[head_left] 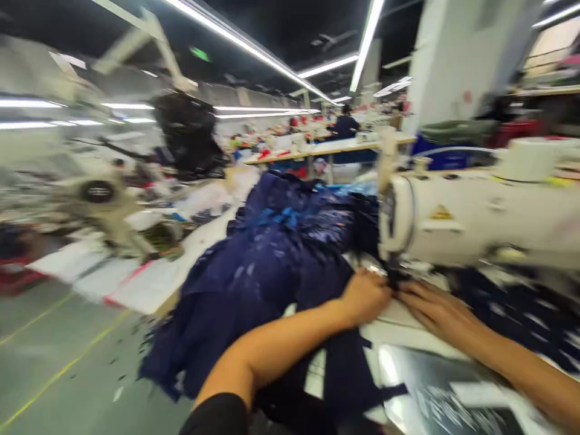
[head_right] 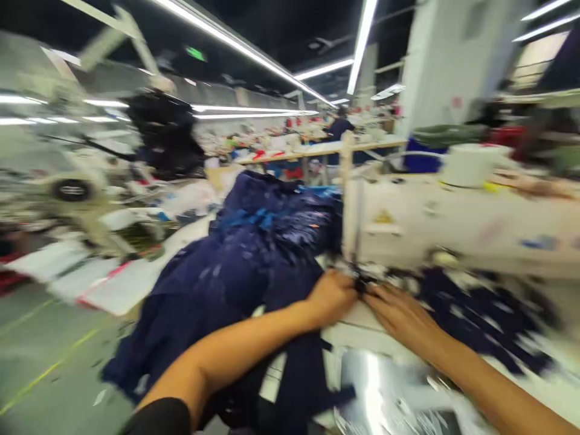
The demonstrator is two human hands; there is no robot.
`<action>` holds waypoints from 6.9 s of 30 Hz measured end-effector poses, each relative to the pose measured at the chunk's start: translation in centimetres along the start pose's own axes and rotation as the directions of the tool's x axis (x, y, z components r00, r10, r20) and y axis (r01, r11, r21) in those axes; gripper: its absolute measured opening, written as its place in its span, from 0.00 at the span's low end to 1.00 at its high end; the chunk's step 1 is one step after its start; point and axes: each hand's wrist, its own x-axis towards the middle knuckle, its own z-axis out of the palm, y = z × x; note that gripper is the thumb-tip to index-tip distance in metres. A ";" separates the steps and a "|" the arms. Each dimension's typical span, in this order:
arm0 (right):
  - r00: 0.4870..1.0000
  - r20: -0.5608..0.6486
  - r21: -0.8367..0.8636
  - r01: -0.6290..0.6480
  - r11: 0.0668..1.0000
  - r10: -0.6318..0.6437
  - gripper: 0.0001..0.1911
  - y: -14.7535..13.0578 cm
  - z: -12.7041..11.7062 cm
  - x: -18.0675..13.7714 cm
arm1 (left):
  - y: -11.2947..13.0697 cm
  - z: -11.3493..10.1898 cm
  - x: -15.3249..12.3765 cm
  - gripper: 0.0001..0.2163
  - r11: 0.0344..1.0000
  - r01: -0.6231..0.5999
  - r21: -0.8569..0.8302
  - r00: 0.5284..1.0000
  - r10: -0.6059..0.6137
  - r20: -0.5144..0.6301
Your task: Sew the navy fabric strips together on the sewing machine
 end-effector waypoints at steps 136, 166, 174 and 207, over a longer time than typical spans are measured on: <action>0.891 0.268 -0.509 -0.193 0.839 0.367 0.14 1.4 -2.0 -0.3 | -4.4 -0.6 3.4 0.11 0.993 0.117 0.014 0.993 -0.117 -0.029; 0.878 0.300 -0.390 -0.245 0.888 0.374 0.09 2.0 -4.9 -1.7 | 0.6 -3.6 -0.8 0.08 0.988 -0.038 -0.149 0.975 0.004 -0.221; 0.891 0.211 -0.243 -0.350 0.905 0.401 0.06 1.6 -4.8 -2.5 | -1.0 0.9 0.9 0.12 0.988 -0.150 -0.026 0.979 0.144 -0.145; 0.881 0.294 0.029 -0.397 0.917 0.372 0.06 0.7 -2.7 -0.5 | 0.4 0.8 -1.4 0.09 0.981 -0.195 0.006 0.979 0.195 -0.056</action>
